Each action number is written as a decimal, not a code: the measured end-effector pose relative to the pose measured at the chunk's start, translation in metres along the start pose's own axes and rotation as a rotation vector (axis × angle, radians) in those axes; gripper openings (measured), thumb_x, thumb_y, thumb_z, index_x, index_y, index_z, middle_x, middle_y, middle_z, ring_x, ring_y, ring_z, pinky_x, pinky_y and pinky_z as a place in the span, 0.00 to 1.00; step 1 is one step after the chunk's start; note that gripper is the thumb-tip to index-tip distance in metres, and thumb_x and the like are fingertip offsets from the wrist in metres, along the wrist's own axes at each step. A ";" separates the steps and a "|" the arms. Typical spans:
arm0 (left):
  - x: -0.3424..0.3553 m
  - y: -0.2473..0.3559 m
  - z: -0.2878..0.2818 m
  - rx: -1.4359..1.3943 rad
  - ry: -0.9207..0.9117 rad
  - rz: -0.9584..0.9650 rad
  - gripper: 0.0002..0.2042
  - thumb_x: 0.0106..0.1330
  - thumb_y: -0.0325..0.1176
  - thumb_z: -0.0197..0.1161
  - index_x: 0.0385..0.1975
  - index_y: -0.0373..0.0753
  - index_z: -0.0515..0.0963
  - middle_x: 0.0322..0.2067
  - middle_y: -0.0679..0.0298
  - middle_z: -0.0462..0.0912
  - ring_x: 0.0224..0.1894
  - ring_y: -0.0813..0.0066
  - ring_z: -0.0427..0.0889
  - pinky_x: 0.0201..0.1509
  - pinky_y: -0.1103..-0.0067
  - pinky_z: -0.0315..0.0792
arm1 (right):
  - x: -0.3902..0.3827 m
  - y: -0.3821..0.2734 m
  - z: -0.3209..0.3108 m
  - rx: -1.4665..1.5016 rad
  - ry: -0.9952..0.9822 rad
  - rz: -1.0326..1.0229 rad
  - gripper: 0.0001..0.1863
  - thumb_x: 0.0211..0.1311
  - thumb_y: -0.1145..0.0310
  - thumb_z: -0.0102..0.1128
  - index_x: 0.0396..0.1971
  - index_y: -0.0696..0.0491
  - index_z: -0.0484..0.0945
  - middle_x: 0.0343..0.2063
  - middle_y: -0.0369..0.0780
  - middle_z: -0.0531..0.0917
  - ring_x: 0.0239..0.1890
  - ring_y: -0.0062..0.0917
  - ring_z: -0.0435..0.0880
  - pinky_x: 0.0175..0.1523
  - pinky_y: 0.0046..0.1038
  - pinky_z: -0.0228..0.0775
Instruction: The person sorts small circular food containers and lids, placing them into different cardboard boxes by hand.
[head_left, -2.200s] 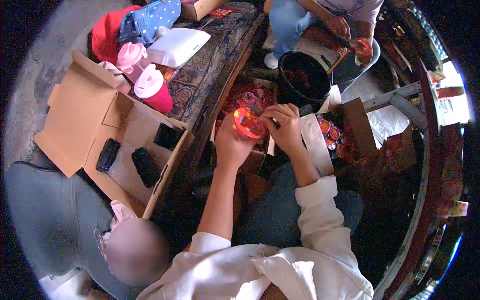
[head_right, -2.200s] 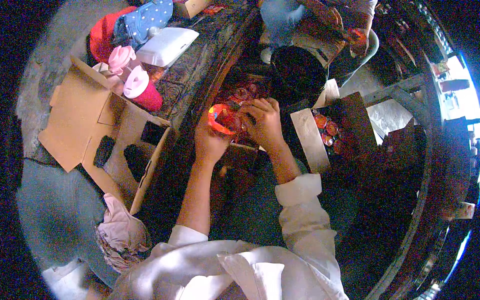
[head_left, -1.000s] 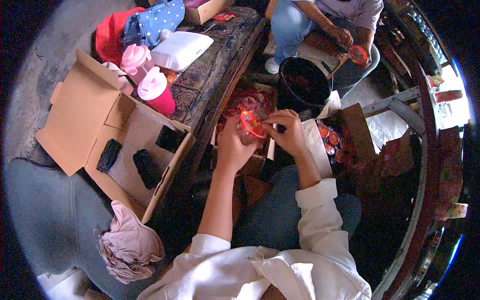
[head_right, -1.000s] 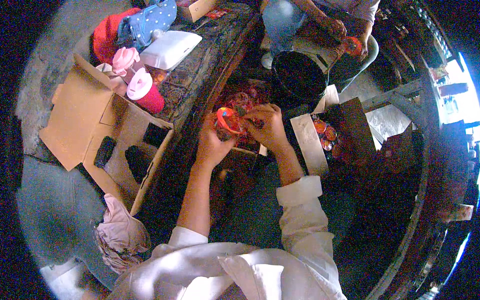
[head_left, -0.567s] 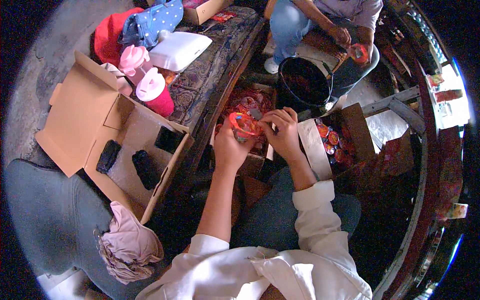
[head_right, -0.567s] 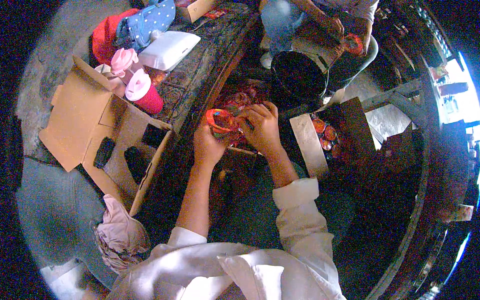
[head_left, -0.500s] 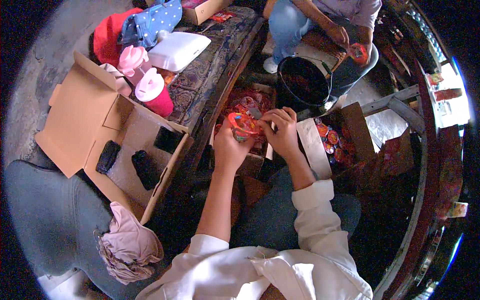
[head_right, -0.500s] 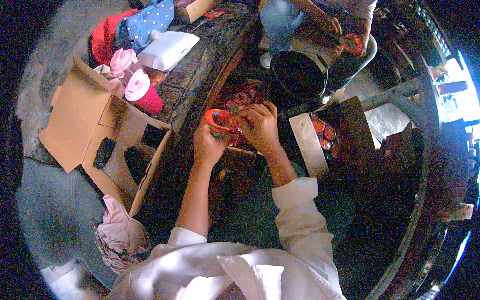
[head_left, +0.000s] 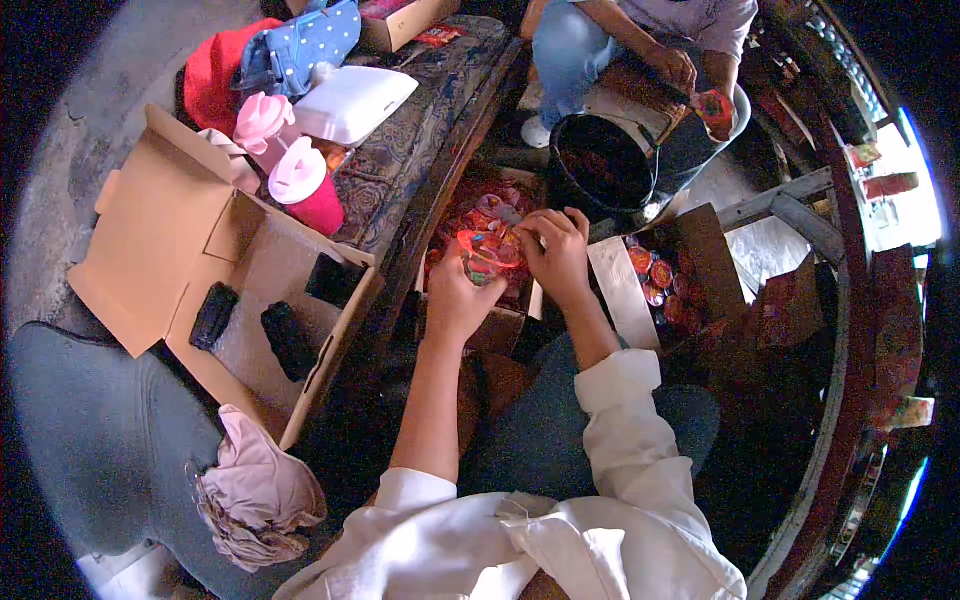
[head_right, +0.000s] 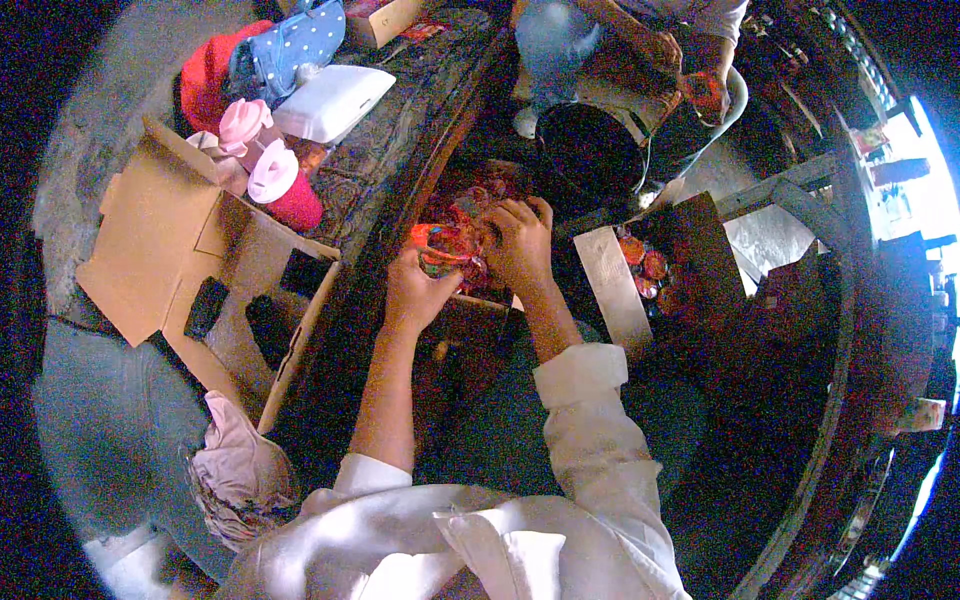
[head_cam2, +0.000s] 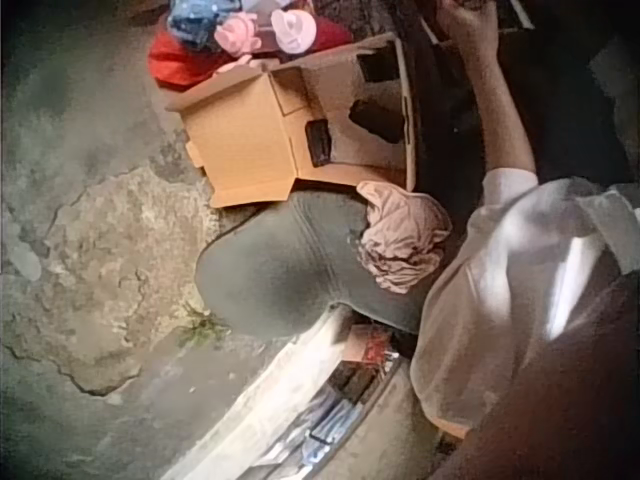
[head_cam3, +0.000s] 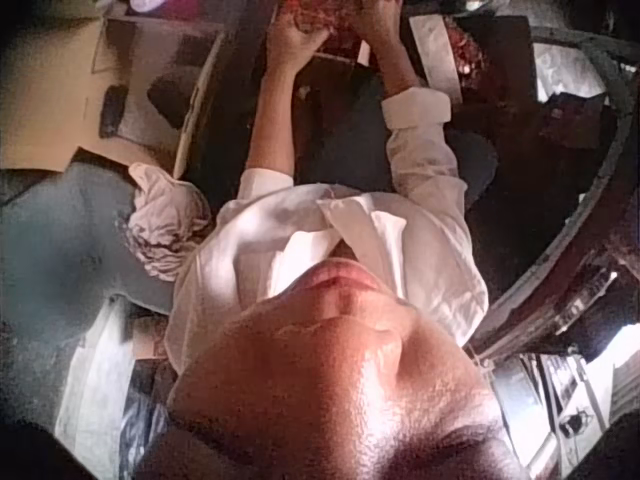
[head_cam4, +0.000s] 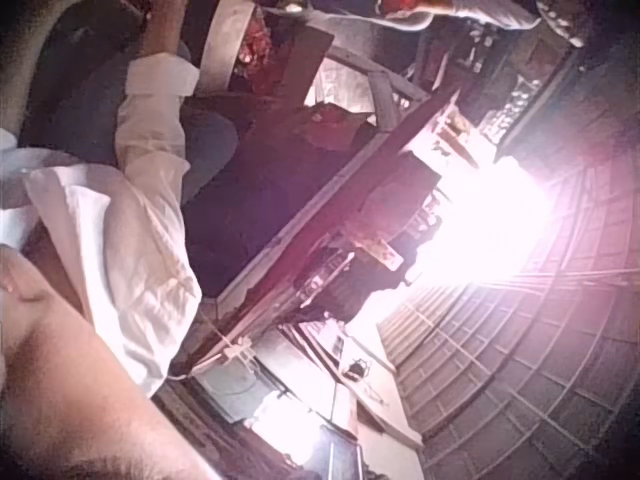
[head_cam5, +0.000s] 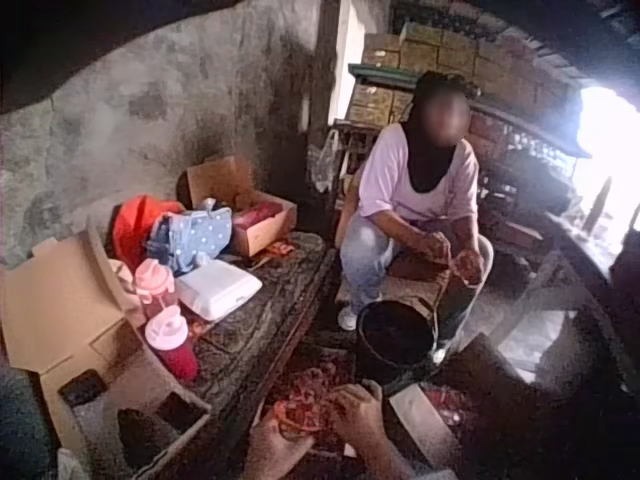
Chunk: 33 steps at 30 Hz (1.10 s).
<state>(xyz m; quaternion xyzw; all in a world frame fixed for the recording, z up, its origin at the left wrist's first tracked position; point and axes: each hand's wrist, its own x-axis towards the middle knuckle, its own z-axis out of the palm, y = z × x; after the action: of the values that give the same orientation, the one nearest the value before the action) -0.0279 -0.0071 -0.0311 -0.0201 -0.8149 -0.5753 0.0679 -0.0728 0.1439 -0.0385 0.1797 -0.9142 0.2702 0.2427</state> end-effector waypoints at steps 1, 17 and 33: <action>0.000 0.000 0.000 0.001 -0.010 -0.013 0.22 0.40 0.27 0.65 0.39 0.38 0.70 0.33 0.61 0.79 0.38 0.68 0.78 0.45 0.76 0.69 | 0.000 0.001 0.000 -0.009 -0.001 0.004 0.03 0.41 0.70 0.58 0.20 0.49 0.76 0.25 0.33 0.78 0.33 0.27 0.76 0.51 0.39 0.55; -0.002 -0.002 -0.004 -0.195 -0.143 -0.131 0.17 0.41 0.28 0.63 0.36 0.38 0.72 0.29 0.65 0.79 0.32 0.73 0.78 0.41 0.77 0.70 | 0.003 0.000 -0.002 0.035 0.006 0.008 0.04 0.44 0.68 0.59 0.22 0.51 0.77 0.27 0.35 0.79 0.35 0.29 0.76 0.50 0.38 0.57; 0.005 0.004 0.002 -0.064 0.138 0.104 0.21 0.43 0.33 0.68 0.38 0.38 0.71 0.32 0.62 0.79 0.35 0.71 0.79 0.41 0.77 0.70 | 0.005 -0.009 -0.027 0.308 0.222 0.129 0.09 0.42 0.77 0.61 0.28 0.57 0.78 0.27 0.42 0.78 0.31 0.33 0.78 0.35 0.26 0.70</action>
<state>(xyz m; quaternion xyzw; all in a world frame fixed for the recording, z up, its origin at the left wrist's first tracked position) -0.0330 -0.0039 -0.0273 -0.0247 -0.7873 -0.5969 0.1529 -0.0633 0.1513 -0.0127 0.1246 -0.8392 0.4402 0.2939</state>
